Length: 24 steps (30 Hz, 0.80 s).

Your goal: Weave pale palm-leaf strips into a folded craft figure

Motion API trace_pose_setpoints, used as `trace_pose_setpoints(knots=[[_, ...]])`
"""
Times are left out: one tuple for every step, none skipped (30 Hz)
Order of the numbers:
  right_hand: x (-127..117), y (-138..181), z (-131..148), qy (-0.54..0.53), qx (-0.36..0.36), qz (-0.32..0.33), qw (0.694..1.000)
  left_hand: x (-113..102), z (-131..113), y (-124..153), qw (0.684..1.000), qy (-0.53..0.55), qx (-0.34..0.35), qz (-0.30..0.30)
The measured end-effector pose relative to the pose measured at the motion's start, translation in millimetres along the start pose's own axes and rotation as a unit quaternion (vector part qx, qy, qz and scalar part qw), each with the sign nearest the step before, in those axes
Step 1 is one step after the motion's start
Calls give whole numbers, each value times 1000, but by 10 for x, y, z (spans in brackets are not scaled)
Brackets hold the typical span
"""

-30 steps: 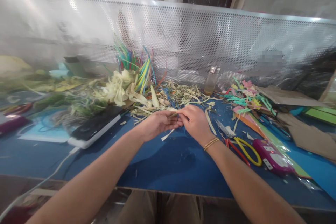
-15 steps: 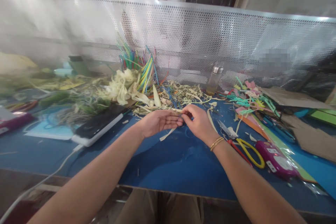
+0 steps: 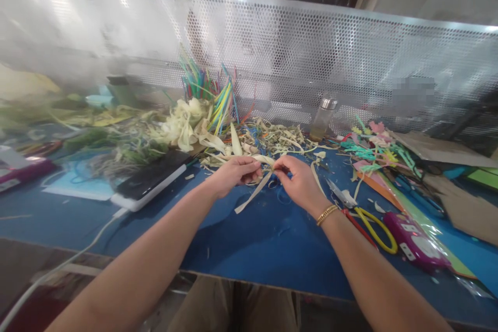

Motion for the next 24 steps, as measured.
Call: trace_pose_setpoints(knots=[[8, 1, -5, -1, 1, 0, 1000, 18, 3, 4, 1000, 9, -6, 8], [14, 3, -9, -2, 3, 1, 1000, 35, 5, 5, 1000, 17, -10, 15], [20, 3, -12, -3, 4, 1, 1000, 50, 11, 4, 999, 25, -14, 19], [25, 4, -14, -2, 5, 2, 1000, 63, 22, 1, 999, 30, -19, 19], [31, 3, -13, -1, 5, 3, 1000, 72, 38, -1, 999, 32, -27, 15], [36, 3, -11, 1, 5, 5, 1000, 81, 57, -3, 999, 28, -35, 9], [42, 3, -7, 4, 4, 6, 1000, 94, 74, -5, 999, 21, -42, 7], [49, 2, -3, 7, 2, 7, 1000, 111, 87, -6, 999, 12, -46, 8], [54, 3, 1, 10, 1, 7, 1000, 130, 94, -7, 999, 5, -47, 13], [60, 3, 3, 12, 0, 7, 1000, 148, 96, -7, 999, 4, -45, 19], [65, 4, 5, 13, -1, 6, 1000, 162, 98, -7, 999, 10, -43, 27], [69, 5, 7, 13, -2, 5, 1000, 167, 102, -6, 998, 26, -44, 32], [73, 5, 9, 12, -3, 5, 1000, 162, 109, -5, 997, 50, -48, 34], [76, 6, 14, 12, -4, 3, 1000, 152, 122, -5, 994, 82, -57, 35], [78, 6, 20, 11, -6, 3, 1000, 143, 139, -5, 990, 118, -70, 37], [80, 7, 30, 12, -8, 2, 1000, 135, 158, -6, 983, 156, -84, 38], [83, 7, 43, 13, -12, 2, 1000, 128, 177, -7, 976, 192, -98, 37], [87, 7, 57, 15, -16, 3, 1000, 122, 195, -8, 968, 224, -111, 32], [91, 8, 73, 19, -21, 4, 1000, 115, 207, -10, 961, 251, -117, 22], [96, 9, 88, 23, -26, 5, 999, 103, 211, -13, 956, 270, -115, 6], [101, 11, 101, 28, -30, 5, 999, 84, 207, -16, 954, 280, -105, -16], [105, 13, 111, 33, -34, 4, 999, 64, 197, -19, 954, 284, -88, -41], [110, 16, 119, 39, -38, 3, 998, 48, 181, -19, 954, 284, -69, -64], [117, 17, 125, 47, -42, 3, 998, 42, 164, -19, 953, 287, -48, -82]])
Point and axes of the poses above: each hand's wrist, its own y-axis away from the middle knuckle, its own x-axis out of the palm, z = x × y, the point moved 7 cm from there along -y, towards the middle knuckle, and after that the axes turned 7 degrees about z, right-handed, at the moved point
